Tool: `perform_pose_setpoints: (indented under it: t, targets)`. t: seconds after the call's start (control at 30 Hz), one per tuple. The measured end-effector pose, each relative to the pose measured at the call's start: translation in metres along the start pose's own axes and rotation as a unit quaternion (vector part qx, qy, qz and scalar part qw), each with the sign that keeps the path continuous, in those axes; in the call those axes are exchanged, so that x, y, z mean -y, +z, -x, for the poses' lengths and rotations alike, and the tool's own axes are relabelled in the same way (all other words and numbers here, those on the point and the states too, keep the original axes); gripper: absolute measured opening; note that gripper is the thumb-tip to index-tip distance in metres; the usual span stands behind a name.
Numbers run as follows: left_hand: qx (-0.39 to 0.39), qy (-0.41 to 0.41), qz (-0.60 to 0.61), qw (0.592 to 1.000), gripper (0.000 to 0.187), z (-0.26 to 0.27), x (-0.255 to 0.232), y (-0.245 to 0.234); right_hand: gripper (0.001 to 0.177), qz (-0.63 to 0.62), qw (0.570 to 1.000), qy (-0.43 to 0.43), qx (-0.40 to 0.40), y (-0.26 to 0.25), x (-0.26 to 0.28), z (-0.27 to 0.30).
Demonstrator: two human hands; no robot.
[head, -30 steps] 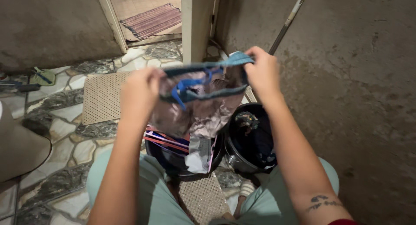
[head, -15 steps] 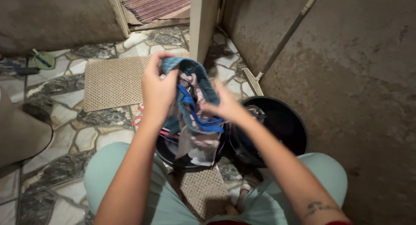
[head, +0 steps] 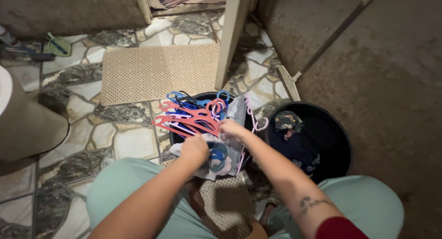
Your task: The person sits on the floor and hangs wet clothes on plastic hangers. They pick up each garment from a bucket, place it on a hanger, and set it aside in a pile.
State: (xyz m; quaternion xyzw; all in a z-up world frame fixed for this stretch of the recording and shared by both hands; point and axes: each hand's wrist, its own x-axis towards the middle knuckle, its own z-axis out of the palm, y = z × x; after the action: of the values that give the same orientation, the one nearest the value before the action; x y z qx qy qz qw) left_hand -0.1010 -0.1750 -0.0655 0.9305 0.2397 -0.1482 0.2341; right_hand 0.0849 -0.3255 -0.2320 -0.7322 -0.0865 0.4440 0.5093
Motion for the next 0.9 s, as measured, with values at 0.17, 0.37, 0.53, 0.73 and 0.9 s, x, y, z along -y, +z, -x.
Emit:
perform_pose_setpoints:
  t: [0.17,0.37,0.53,0.73,0.9]
  targets:
    - [0.01,0.007,-0.002,1.0,0.03,0.005,-0.012,-0.003,0.065,-0.115,0.975,-0.094,-0.164,0.04,-0.017,-0.052]
    - [0.037,0.001,-0.044,0.998,0.026,0.009,-0.035,-0.011,0.067,0.138,0.945,-0.169,-0.243,0.06,-0.019,-0.05]
    - [0.109,0.009,-0.166,0.98,0.032,0.008,-0.047,-0.015,0.046,0.249,0.919,-0.136,-0.274,0.06,-0.013,-0.032]
    - [0.088,0.005,-0.127,0.988,0.032,0.004,-0.038,-0.012,0.025,0.113,0.909,-0.246,-0.318,0.042,0.006,-0.012]
    - [0.021,0.102,-0.111,0.988,0.024,-0.018,-0.019,0.002,0.031,-0.129,0.919,-0.28,-0.247,-0.006,0.078,0.042]
